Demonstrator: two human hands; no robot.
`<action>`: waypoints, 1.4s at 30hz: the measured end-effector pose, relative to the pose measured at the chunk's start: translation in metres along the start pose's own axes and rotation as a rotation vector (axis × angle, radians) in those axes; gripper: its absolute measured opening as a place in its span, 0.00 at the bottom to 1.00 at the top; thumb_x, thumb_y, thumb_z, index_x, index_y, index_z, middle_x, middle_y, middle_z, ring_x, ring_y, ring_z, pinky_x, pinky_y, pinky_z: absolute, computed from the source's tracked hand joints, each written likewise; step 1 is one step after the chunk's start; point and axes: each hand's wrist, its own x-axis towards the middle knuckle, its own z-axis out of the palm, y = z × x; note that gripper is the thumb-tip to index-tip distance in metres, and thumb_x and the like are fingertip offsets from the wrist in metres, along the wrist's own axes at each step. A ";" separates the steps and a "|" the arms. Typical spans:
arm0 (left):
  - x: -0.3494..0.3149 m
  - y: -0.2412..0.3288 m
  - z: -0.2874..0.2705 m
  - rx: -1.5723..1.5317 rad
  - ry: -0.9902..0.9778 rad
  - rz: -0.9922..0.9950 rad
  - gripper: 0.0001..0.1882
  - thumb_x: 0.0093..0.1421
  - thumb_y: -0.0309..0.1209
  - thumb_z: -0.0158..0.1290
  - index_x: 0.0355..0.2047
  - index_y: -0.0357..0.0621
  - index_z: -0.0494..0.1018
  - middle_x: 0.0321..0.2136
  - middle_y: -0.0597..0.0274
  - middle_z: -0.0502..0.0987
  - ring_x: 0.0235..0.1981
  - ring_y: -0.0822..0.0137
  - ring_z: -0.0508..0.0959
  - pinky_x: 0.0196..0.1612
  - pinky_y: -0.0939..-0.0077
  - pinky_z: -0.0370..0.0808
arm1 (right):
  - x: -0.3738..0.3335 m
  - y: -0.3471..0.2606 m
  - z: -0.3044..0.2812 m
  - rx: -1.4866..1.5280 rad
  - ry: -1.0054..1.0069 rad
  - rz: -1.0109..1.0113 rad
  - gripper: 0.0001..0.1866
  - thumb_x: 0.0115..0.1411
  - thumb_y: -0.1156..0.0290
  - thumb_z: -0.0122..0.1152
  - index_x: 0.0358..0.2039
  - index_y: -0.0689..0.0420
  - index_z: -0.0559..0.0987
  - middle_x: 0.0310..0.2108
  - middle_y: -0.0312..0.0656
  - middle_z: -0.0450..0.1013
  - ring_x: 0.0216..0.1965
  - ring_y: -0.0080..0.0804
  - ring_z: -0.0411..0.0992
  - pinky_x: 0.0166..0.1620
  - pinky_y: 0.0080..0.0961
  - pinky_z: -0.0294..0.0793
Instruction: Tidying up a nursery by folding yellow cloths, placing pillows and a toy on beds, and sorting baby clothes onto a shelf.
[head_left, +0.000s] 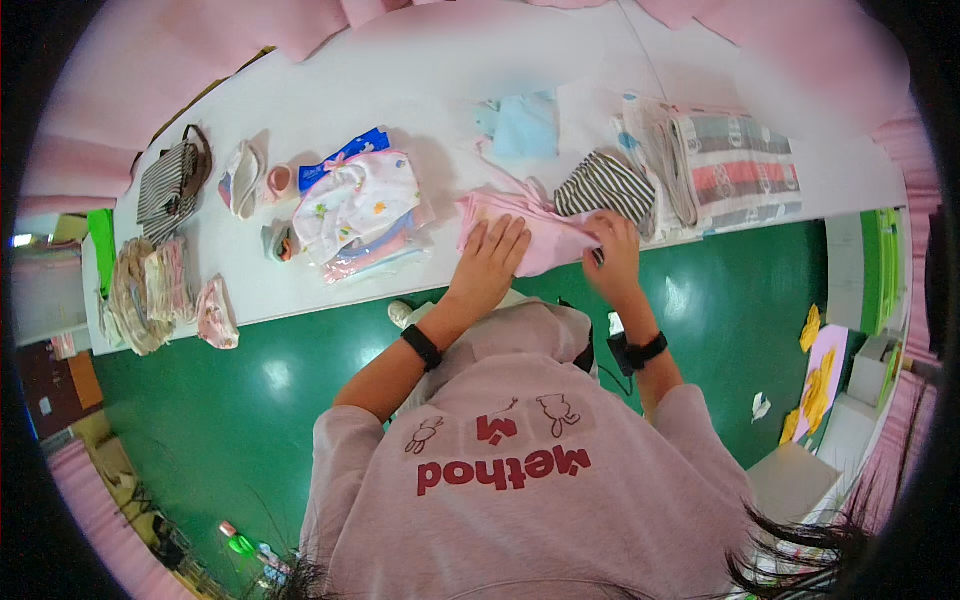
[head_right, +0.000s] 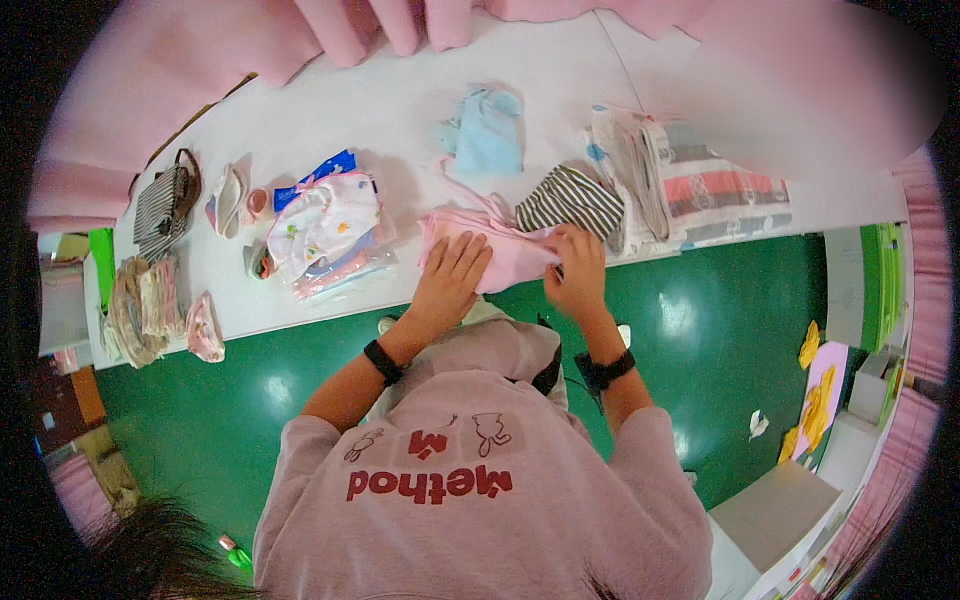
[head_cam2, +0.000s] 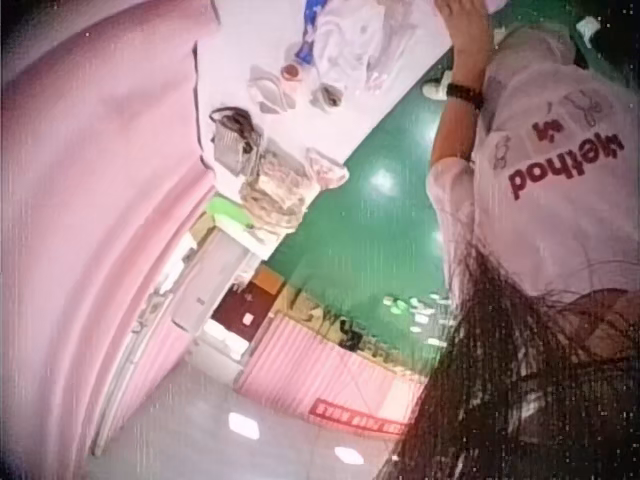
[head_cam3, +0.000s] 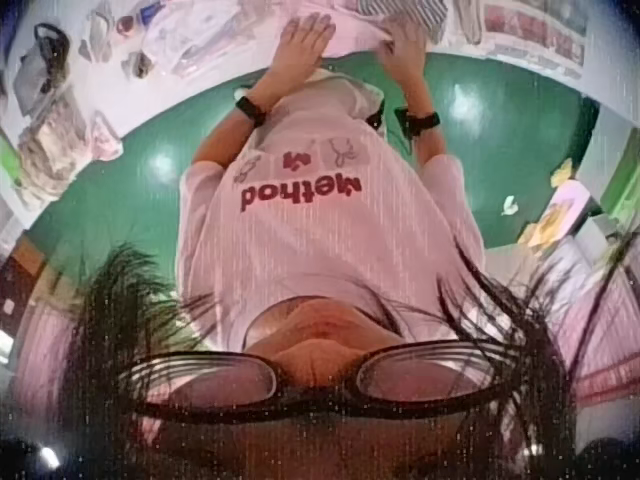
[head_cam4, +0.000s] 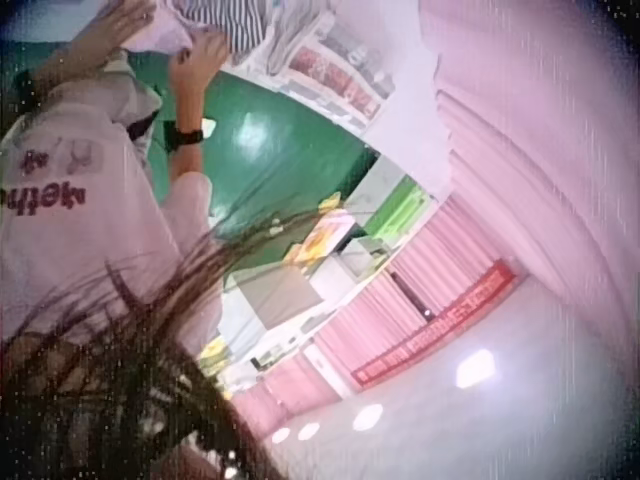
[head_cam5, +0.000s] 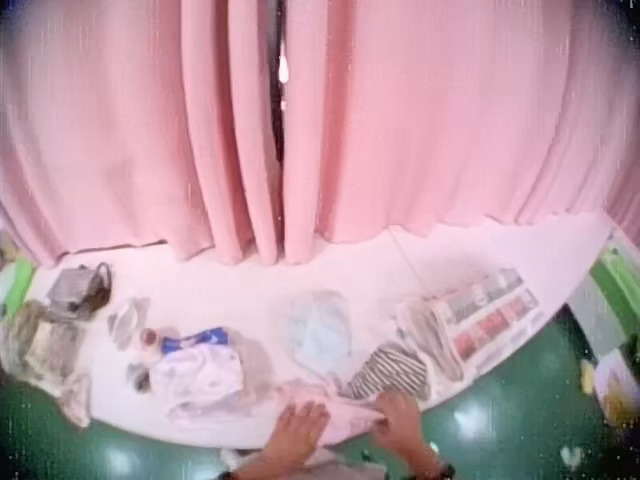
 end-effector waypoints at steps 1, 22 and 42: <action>-0.004 -0.004 0.007 0.042 0.037 0.027 0.35 0.39 0.37 0.57 0.51 0.44 0.62 0.53 0.59 0.62 0.55 0.59 0.60 0.56 0.56 0.54 | 0.003 -0.010 -0.004 -0.098 -0.033 -0.179 0.20 0.35 0.71 0.63 0.34 0.53 0.74 0.38 0.40 0.67 0.40 0.38 0.64 0.44 0.39 0.60; -0.210 -0.049 -0.155 -1.459 0.277 -0.539 0.21 0.47 0.27 0.54 0.43 0.36 0.67 0.37 0.59 0.75 0.35 0.64 0.75 0.38 0.74 0.71 | 0.061 -0.274 -0.008 0.548 -0.471 -0.124 0.13 0.40 0.77 0.59 0.30 0.60 0.75 0.26 0.37 0.73 0.27 0.28 0.70 0.34 0.22 0.69; -0.542 -0.200 -0.232 -1.485 0.754 -0.895 0.28 0.47 0.24 0.56 0.49 0.33 0.62 0.41 0.63 0.71 0.40 0.74 0.70 0.44 0.80 0.67 | 0.128 -0.633 0.190 0.581 -0.950 -0.461 0.15 0.39 0.81 0.60 0.31 0.61 0.72 0.28 0.34 0.70 0.34 0.21 0.67 0.38 0.17 0.66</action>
